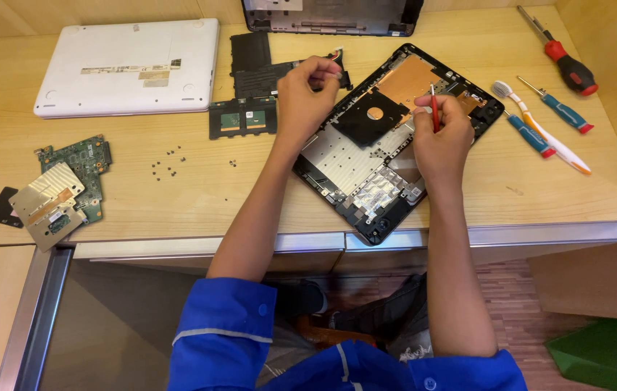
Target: The person is carefully cleaning and adjusting the internal components of a laptop, specifically focusing on the hard drive bracket area and ribbon cable connections.
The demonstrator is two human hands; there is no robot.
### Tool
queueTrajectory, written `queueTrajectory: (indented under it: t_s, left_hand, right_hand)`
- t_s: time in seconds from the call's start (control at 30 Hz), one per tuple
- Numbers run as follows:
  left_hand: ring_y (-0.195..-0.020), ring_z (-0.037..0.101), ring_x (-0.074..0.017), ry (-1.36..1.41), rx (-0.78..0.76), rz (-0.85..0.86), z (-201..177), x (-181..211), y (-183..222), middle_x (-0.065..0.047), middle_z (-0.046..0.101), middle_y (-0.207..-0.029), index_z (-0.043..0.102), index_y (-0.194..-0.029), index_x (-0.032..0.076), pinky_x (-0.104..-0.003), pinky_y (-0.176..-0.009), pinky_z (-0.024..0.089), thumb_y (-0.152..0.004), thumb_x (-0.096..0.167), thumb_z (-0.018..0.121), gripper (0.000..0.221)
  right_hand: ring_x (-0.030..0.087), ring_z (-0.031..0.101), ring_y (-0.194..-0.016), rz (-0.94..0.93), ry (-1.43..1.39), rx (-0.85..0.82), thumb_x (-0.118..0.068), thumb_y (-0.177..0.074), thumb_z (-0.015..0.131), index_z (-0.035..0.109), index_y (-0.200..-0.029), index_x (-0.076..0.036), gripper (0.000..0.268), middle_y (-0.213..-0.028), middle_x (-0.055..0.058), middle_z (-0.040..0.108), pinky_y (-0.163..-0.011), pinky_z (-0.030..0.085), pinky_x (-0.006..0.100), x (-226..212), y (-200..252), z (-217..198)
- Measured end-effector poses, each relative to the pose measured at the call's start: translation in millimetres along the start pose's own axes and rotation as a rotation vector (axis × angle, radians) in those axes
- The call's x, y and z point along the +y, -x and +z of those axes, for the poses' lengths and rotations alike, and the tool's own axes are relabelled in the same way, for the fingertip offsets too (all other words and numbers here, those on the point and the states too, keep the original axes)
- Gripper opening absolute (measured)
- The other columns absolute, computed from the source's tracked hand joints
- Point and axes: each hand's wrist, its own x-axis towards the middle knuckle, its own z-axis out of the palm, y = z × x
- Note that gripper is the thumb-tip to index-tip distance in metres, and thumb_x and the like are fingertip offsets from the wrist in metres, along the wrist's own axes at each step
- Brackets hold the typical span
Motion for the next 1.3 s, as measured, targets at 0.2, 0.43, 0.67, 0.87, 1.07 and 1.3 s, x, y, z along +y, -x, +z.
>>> queueTrajectory:
  t_s: [0.2,0.43,0.67,0.87,1.07,1.3]
  left_hand:
    - [-0.073,0.064,-0.0047,0.029,0.097,0.063,-10.9,-13.8,-9.7,0.006,0.077,-0.080,0.078,-0.084,0.015,-0.022,-0.073,0.056,-0.088,0.016,0.070,0.009]
    - [-0.071,0.057,-0.0048,-0.002,0.153,0.103,-22.9,-24.7,-14.9,0.007,0.072,-0.075,0.076,-0.081,0.015,-0.023,-0.067,0.049,-0.091,0.027,0.079,0.016]
    - [-0.061,0.047,-0.0045,-0.075,0.155,0.055,-26.1,-22.7,-14.6,0.008,0.056,-0.061,0.058,-0.069,0.017,-0.026,-0.063,0.041,-0.103,0.039,0.062,0.041]
    - [-0.066,0.049,-0.0057,-0.085,0.209,0.092,-25.8,-26.1,-14.4,0.009,0.055,-0.067,0.060,-0.073,0.017,-0.025,-0.065,0.043,-0.099,0.036,0.070,0.033]
    - [-0.073,0.066,-0.0070,-0.096,0.202,0.132,-27.2,-31.4,-17.5,0.006,0.076,-0.080,0.077,-0.085,0.016,-0.025,-0.073,0.056,-0.090,0.021,0.077,0.007]
    - [-0.068,0.075,-0.0137,-0.158,0.016,0.023,-12.9,-57.4,-21.4,-0.008,0.078,-0.080,0.079,-0.104,0.008,-0.028,-0.067,0.060,-0.098,-0.002,0.056,0.026]
  right_hand:
    - [0.007,0.037,-0.059,-0.036,-0.009,0.026,-0.011,-0.097,0.061,0.070,-0.099,-0.017,0.010,-0.066,-0.007,0.042,-0.058,0.035,0.026,5.5,-2.4,0.4]
    - [0.007,0.038,-0.060,-0.042,0.008,0.008,-0.010,-0.096,0.060,0.070,-0.098,-0.016,0.012,-0.068,-0.007,0.044,-0.059,0.035,0.025,7.3,-2.8,-0.7]
    - [0.006,0.039,-0.060,-0.050,-0.013,0.030,-0.012,-0.095,0.060,0.071,-0.098,-0.017,0.012,-0.068,-0.007,0.046,-0.061,0.037,0.025,11.1,-5.9,-0.9]
    - [0.007,0.039,-0.061,-0.056,-0.011,0.034,-0.013,-0.095,0.059,0.071,-0.098,-0.018,0.013,-0.068,-0.007,0.048,-0.062,0.038,0.026,9.6,-5.3,-1.3]
    - [0.008,0.050,-0.070,-0.056,-0.084,0.069,-0.013,-0.097,0.058,0.072,-0.098,-0.013,0.013,-0.073,-0.006,0.054,-0.071,0.045,0.025,9.2,-8.0,-1.4]
    - [0.016,0.050,-0.054,-0.111,0.033,-0.091,-0.008,-0.089,0.071,0.079,-0.108,-0.017,0.023,-0.049,-0.001,0.043,-0.064,0.043,0.030,8.1,-3.9,-0.9]
